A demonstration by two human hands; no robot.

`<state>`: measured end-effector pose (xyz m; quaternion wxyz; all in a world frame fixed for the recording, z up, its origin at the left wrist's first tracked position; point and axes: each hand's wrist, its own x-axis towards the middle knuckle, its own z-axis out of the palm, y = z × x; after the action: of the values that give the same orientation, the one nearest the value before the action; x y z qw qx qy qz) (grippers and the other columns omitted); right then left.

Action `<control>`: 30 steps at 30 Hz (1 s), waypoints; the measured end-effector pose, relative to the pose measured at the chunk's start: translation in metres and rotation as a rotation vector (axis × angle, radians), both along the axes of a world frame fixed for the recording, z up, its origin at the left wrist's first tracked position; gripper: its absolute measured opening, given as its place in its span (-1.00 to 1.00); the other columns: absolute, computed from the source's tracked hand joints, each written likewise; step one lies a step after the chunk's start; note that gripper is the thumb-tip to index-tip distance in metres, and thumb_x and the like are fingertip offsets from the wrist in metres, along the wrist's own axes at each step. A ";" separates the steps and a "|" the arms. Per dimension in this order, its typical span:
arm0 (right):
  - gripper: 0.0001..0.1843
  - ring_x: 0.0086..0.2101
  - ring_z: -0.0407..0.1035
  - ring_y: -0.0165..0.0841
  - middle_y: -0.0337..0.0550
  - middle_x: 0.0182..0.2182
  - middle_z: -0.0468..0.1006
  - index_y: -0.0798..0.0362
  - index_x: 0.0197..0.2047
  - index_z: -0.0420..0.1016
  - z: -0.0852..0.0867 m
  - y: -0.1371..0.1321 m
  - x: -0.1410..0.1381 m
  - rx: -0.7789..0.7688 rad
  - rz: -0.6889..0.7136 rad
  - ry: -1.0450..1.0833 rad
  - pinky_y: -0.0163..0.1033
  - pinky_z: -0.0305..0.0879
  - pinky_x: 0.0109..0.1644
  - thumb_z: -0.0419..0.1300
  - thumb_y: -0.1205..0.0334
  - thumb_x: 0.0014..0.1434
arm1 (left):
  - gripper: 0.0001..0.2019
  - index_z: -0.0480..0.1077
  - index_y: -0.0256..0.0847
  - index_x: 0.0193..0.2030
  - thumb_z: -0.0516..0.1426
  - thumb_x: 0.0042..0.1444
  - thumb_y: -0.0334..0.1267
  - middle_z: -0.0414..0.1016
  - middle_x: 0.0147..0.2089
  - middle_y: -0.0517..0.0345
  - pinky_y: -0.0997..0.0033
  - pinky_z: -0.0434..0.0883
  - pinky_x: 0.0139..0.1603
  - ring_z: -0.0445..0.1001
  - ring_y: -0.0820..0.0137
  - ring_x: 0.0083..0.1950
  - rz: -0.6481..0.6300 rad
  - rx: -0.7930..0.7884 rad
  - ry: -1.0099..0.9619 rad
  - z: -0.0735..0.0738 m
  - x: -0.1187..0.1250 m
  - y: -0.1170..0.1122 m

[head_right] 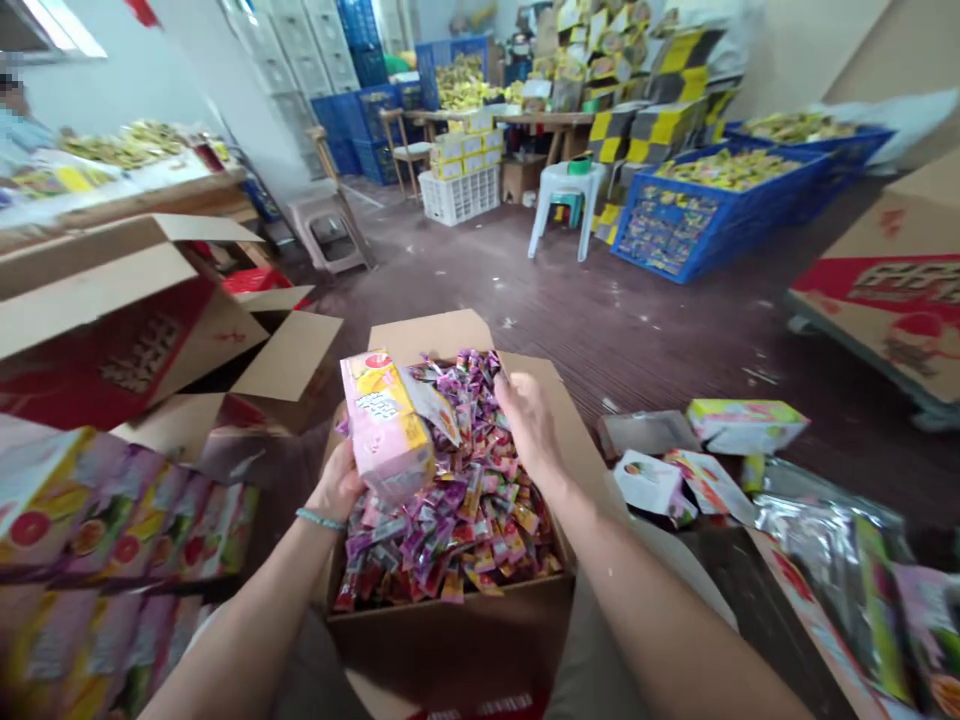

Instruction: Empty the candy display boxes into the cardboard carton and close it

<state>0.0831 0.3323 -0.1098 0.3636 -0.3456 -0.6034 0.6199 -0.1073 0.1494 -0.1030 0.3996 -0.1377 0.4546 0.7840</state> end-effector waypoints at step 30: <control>-0.04 0.18 0.46 0.00 -0.02 0.10 0.62 -0.09 0.33 0.36 0.013 -0.016 0.001 -0.112 0.208 0.328 0.14 0.39 0.31 0.34 -0.47 0.03 | -0.24 0.51 -0.24 0.20 -0.16 0.37 0.36 0.69 -0.04 -0.05 0.18 0.57 0.11 0.64 0.18 0.05 -0.153 0.057 0.538 0.025 -0.017 -0.030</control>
<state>0.0842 0.3164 -0.0969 0.3712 -0.1954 -0.5330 0.7348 -0.1245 0.1193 -0.0783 0.3263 0.1213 0.5311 0.7725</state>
